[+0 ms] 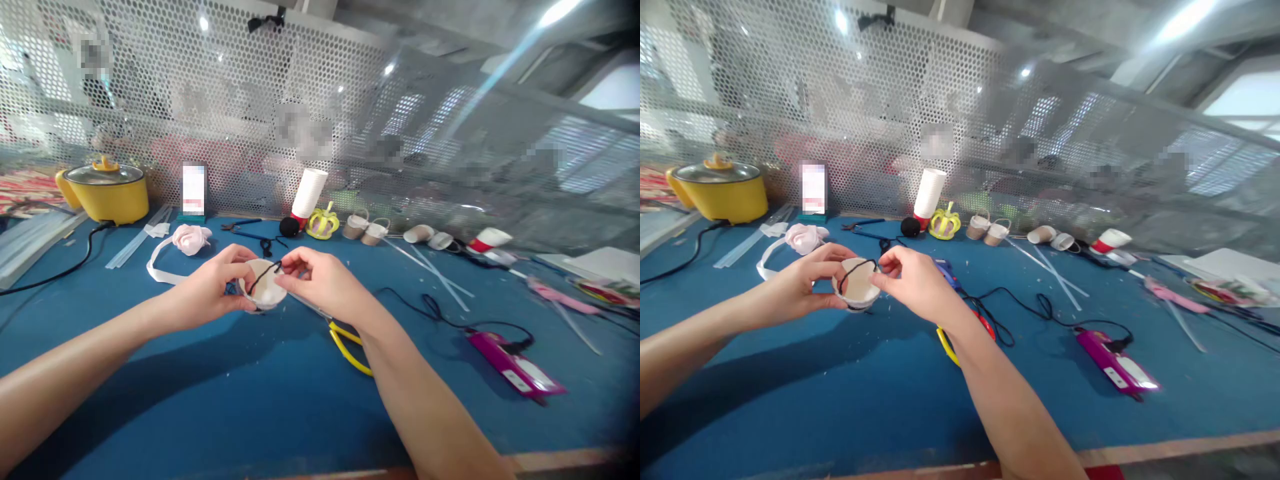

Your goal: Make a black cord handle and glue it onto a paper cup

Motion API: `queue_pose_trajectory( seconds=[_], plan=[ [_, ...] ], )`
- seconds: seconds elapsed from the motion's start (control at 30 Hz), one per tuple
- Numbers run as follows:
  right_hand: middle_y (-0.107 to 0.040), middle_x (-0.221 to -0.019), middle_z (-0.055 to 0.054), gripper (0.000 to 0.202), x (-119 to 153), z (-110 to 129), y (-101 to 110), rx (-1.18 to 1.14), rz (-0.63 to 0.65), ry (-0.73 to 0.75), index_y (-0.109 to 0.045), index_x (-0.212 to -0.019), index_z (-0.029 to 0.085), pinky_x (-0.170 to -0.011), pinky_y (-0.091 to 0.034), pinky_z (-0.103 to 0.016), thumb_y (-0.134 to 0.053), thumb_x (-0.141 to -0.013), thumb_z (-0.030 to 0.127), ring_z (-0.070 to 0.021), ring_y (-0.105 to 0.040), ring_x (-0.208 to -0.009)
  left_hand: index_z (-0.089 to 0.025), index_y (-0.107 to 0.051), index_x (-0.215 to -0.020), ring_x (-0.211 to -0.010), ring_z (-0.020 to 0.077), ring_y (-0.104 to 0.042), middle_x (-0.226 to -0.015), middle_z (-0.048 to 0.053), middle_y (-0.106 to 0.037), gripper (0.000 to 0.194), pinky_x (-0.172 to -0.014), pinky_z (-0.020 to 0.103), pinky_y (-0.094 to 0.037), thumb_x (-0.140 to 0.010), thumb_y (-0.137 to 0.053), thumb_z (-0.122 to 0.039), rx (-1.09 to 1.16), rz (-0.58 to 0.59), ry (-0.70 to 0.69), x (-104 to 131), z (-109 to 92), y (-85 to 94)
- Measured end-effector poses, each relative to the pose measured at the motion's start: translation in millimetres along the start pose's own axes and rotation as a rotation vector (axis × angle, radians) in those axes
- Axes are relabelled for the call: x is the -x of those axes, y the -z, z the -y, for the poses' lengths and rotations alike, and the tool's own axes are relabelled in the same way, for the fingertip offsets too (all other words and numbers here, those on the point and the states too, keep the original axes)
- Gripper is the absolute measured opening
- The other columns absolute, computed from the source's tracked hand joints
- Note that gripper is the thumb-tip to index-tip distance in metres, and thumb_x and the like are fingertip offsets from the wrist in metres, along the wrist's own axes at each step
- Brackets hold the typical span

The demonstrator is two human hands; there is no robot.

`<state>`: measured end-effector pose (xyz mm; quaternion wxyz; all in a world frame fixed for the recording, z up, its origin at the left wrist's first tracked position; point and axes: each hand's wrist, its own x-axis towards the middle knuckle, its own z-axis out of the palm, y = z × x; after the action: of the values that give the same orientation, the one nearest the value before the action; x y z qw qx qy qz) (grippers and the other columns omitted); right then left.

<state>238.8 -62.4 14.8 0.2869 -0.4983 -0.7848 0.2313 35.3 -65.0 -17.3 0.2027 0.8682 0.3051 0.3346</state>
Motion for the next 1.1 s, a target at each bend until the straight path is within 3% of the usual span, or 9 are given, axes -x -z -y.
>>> queue_pose_trajectory(
  seconds=[0.2, 0.37, 0.73, 1.1],
  plan=[
    [-0.063, -0.070, -0.003, 0.003, -0.1, 0.2, -15.7, 0.296, -0.015, 0.022, -0.059, -0.072, 0.016, -0.056, -0.039, -0.023, -0.056, -0.073, 0.017, -0.0123, -0.055, -0.061, -0.015, -0.051, -0.072, -0.094, 0.0194, -0.052, -0.108, 0.010, -0.046, 0.007, -0.079, 0.035, -0.046, -0.072, -0.058, -0.013, -0.139, 0.026, 0.009, 1.8, -1.6, -11.6],
    [-0.060, -0.066, -0.003, 0.009, -2.0, -2.0, -19.7, 0.428, -0.058, 0.086, -0.056, -0.066, 0.015, -0.055, -0.036, -0.022, -0.054, -0.073, 0.009, -0.0122, -0.052, -0.059, -0.013, -0.053, -0.073, -0.095, 0.0211, -0.052, -0.109, 0.012, -0.047, 0.004, -0.079, 0.035, -0.046, -0.074, -0.055, -0.011, -0.200, 0.034, -0.042, 2.1, -3.4, -13.5],
    [-0.057, -0.062, -0.001, 0.012, -0.8, -5.2, -20.8, 0.375, -0.109, 0.127, -0.053, -0.063, 0.016, -0.055, -0.034, -0.022, -0.054, -0.071, 0.008, -0.0108, -0.049, -0.056, -0.013, -0.055, -0.072, -0.095, 0.0219, -0.053, -0.110, 0.013, -0.048, 0.004, -0.079, 0.037, -0.047, -0.075, -0.053, -0.011, -0.215, 0.018, -0.091, 1.5, 0.2, -12.4],
    [-0.060, -0.080, -0.004, 0.005, -2.5, -4.1, -18.3, 0.281, -0.063, 0.156, -0.056, -0.076, 0.015, -0.062, -0.041, -0.023, -0.055, -0.073, 0.011, -0.0123, -0.054, -0.067, -0.014, -0.055, -0.073, -0.086, 0.0152, -0.055, -0.109, 0.010, -0.048, 0.004, -0.074, 0.028, -0.047, -0.074, -0.056, -0.011, -0.153, 0.041, -0.074, 0.1, 4.0, -7.1]
  ],
)
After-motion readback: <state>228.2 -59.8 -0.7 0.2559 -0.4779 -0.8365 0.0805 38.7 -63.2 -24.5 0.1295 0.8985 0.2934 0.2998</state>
